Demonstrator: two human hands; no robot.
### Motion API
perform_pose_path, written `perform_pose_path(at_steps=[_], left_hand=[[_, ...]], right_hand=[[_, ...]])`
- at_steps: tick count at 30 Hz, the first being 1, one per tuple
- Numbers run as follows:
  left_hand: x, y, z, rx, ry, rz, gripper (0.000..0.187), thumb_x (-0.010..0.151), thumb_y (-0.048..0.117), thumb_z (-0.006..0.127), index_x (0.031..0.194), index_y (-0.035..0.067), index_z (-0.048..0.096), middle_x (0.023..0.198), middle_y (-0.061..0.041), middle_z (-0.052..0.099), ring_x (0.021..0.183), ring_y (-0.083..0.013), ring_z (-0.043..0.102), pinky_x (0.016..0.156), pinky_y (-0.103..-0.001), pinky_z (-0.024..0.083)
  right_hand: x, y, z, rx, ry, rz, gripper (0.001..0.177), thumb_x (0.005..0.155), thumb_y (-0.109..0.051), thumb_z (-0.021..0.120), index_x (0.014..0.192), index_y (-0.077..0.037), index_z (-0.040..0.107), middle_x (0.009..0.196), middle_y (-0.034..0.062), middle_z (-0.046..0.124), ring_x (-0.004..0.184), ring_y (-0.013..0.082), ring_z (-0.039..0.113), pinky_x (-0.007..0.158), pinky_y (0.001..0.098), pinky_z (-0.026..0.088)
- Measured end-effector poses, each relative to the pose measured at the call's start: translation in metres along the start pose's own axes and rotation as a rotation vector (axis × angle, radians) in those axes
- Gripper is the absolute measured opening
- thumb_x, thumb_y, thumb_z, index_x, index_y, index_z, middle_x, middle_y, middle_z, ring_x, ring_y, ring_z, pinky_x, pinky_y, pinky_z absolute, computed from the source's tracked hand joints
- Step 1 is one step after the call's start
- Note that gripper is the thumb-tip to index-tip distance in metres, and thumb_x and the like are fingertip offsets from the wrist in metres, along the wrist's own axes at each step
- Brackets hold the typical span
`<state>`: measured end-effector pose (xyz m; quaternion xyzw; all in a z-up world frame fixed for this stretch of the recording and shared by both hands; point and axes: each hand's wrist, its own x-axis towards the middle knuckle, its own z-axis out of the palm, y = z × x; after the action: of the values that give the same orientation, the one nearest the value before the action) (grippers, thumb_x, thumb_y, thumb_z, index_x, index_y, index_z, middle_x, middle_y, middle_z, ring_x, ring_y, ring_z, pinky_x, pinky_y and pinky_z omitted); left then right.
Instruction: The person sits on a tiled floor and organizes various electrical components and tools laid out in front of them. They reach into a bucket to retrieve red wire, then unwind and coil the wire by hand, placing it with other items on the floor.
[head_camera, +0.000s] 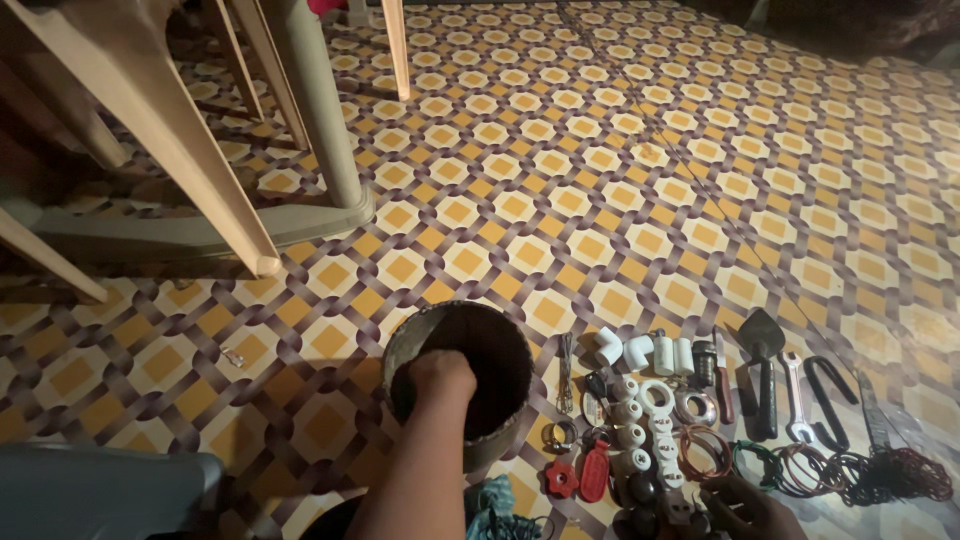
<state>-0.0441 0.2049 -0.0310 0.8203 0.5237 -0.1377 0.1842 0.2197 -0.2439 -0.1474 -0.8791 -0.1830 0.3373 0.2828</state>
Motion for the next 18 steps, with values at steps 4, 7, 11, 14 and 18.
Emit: perform_pose_path(at_steps=[4,7,11,14,18], left_hand=[[-0.004,-0.001,-0.009,-0.037,-0.121,-0.020,0.032,0.090,0.013,0.067,0.121,0.012,0.074,0.136,-0.013,0.065,0.129,-0.0303,0.062,0.106,-0.041,0.052],[-0.016,0.001,-0.021,-0.065,-0.180,-0.024,0.036,0.086,0.011,0.070,0.122,0.011,0.074,0.137,-0.013,0.064,0.130,-0.0305,0.062,0.107,-0.041,0.052],[-0.034,0.009,-0.050,-0.117,-0.137,0.023,0.039,0.082,0.014,0.071,0.121,0.010,0.075,0.134,-0.016,0.066,0.128,-0.0320,0.063,0.107,-0.041,0.051],[-0.045,0.007,-0.086,-0.148,-0.104,0.088,0.036,0.083,0.023,0.067,0.117,0.012,0.075,0.129,-0.015,0.068,0.122,-0.0323,0.065,0.104,-0.044,0.051],[-0.068,-0.009,-0.126,-0.384,0.070,0.149,0.034,0.077,0.025,0.063,0.107,0.012,0.076,0.111,-0.016,0.076,0.106,-0.0348,0.071,0.093,-0.045,0.056]], right_hand=[[0.000,-0.002,-0.001,0.000,0.003,-0.003,0.033,0.092,-0.031,0.078,0.120,-0.014,0.075,0.103,0.0077,0.080,0.090,0.0215,0.082,0.083,0.0361,0.065],[0.002,-0.001,0.001,-0.013,-0.002,0.008,0.032,0.092,-0.031,0.077,0.120,-0.016,0.076,0.103,0.0075,0.080,0.091,0.0210,0.081,0.084,0.0364,0.064],[0.005,0.002,0.001,-0.020,0.009,0.003,0.030,0.092,-0.030,0.078,0.119,-0.016,0.076,0.100,0.0060,0.081,0.088,0.0192,0.080,0.082,0.0348,0.063],[0.005,0.001,0.002,0.005,0.018,-0.014,0.029,0.093,-0.027,0.078,0.118,-0.014,0.077,0.089,0.0107,0.081,0.080,0.0204,0.084,0.074,0.0341,0.064],[0.001,-0.006,0.005,-0.057,0.077,0.026,0.031,0.090,-0.027,0.081,0.119,-0.016,0.077,0.085,0.0090,0.080,0.078,0.0183,0.083,0.074,0.0314,0.062]])
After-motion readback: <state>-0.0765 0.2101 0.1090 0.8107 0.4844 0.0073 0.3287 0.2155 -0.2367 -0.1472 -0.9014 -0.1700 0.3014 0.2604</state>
